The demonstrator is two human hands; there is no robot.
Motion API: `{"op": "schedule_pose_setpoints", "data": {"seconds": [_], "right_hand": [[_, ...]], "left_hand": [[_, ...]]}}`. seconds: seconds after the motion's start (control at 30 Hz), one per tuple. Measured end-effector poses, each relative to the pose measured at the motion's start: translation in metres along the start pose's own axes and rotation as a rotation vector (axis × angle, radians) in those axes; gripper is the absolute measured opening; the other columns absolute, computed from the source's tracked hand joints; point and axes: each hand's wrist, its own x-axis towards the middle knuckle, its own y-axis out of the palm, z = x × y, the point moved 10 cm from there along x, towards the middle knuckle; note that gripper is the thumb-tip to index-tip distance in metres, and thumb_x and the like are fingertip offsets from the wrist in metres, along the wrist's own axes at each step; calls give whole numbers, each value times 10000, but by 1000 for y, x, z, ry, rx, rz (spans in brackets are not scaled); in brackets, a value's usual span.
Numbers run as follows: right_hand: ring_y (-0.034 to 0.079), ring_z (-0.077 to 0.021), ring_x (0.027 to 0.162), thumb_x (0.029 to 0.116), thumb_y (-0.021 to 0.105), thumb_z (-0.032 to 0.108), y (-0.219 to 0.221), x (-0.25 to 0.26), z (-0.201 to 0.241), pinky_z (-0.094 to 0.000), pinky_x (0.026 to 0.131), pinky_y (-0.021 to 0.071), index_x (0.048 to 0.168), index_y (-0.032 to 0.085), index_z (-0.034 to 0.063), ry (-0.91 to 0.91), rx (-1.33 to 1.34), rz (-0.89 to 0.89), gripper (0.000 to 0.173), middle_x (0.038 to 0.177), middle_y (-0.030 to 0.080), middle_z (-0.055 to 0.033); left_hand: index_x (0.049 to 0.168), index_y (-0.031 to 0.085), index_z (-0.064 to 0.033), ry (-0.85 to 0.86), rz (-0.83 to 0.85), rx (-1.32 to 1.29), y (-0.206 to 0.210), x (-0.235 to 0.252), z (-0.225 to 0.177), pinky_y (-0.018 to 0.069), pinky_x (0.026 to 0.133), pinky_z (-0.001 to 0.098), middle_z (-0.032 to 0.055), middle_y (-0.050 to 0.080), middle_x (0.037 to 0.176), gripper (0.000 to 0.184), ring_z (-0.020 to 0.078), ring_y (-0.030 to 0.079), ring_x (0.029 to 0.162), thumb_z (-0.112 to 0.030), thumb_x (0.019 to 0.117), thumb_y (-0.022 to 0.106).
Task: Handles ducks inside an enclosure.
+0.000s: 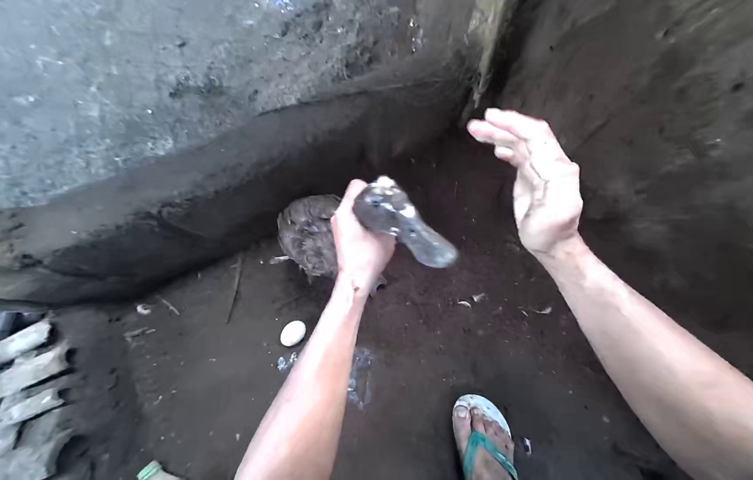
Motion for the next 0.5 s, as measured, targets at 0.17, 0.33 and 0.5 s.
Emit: {"op": "schedule_pose_setpoints", "data": {"seconds": [0.17,0.33,0.5], "right_hand": [[624,-190,1261,1038,150,312,17,-70,-91,-450,1063,502,1343,622,27,464,-113,134,630,1324,682,-100],[673,-175,1166,1022,254,191,20,-101,-118,-384,1007,524,1265,678,18,677,-84,220,519,1231,726,-116],[699,-150,1088,1024,366,172,3,-108,-119,-345,932,559,1274,675,43,675,-100,131,418,1193,737,-93]], "left_hand": [[1100,607,-76,22,-244,-213,-58,25,29,582,707,294,23,659,891,165,87,655,757,-112,950,666],[1139,628,-108,-63,-241,-236,-64,35,31,526,505,301,31,661,850,247,114,573,561,-59,901,675],[1107,629,-128,-64,-234,-186,-75,33,31,507,491,277,10,659,837,270,101,556,539,-31,867,704]]}}
